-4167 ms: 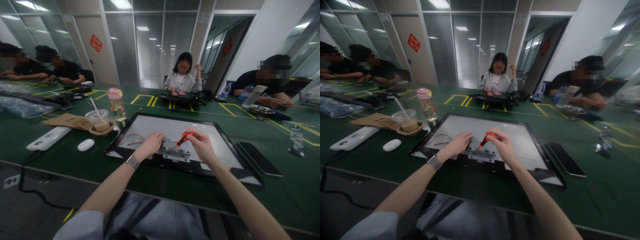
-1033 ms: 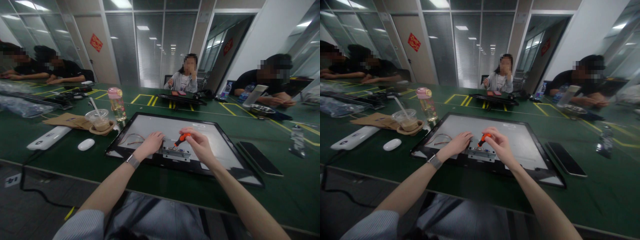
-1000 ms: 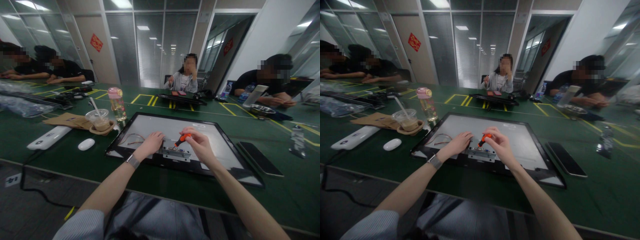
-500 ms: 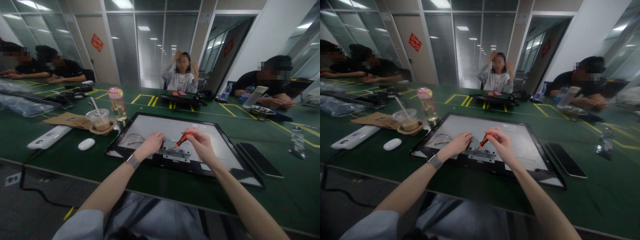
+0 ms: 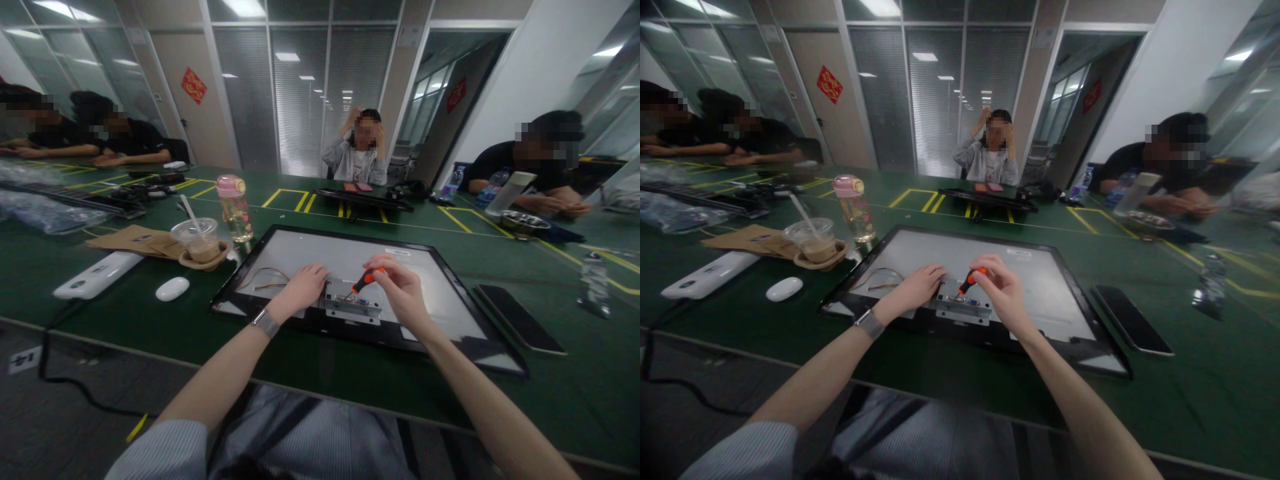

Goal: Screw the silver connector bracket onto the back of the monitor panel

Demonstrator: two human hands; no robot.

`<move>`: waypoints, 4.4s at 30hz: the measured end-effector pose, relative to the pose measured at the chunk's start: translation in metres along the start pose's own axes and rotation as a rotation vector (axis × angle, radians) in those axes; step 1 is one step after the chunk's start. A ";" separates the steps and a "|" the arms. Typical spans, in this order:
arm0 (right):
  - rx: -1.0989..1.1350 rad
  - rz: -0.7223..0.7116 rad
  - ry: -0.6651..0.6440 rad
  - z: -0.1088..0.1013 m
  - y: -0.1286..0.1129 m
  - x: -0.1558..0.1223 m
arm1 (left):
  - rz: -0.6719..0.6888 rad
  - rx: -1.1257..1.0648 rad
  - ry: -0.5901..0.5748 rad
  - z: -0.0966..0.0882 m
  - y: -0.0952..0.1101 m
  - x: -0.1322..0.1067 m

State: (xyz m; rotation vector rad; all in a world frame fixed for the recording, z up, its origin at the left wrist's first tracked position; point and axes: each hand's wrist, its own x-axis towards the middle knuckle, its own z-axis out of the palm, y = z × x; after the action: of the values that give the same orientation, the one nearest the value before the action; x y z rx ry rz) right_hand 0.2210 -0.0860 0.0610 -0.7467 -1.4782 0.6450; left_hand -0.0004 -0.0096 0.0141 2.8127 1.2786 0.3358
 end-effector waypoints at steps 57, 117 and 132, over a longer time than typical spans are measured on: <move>-0.014 0.061 0.175 0.002 0.001 0.000 | -0.004 0.005 0.012 0.008 -0.004 0.002; -0.026 0.143 0.147 -0.008 0.016 0.003 | 0.016 0.032 -0.008 0.001 0.001 0.000; -0.040 0.142 0.180 -0.008 0.019 0.004 | 0.028 0.028 0.004 0.004 -0.003 0.001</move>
State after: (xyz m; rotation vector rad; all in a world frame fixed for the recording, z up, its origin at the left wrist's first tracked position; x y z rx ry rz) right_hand 0.2302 -0.0718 0.0493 -0.9237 -1.2849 0.6396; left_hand -0.0009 -0.0069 0.0104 2.8565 1.2561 0.3272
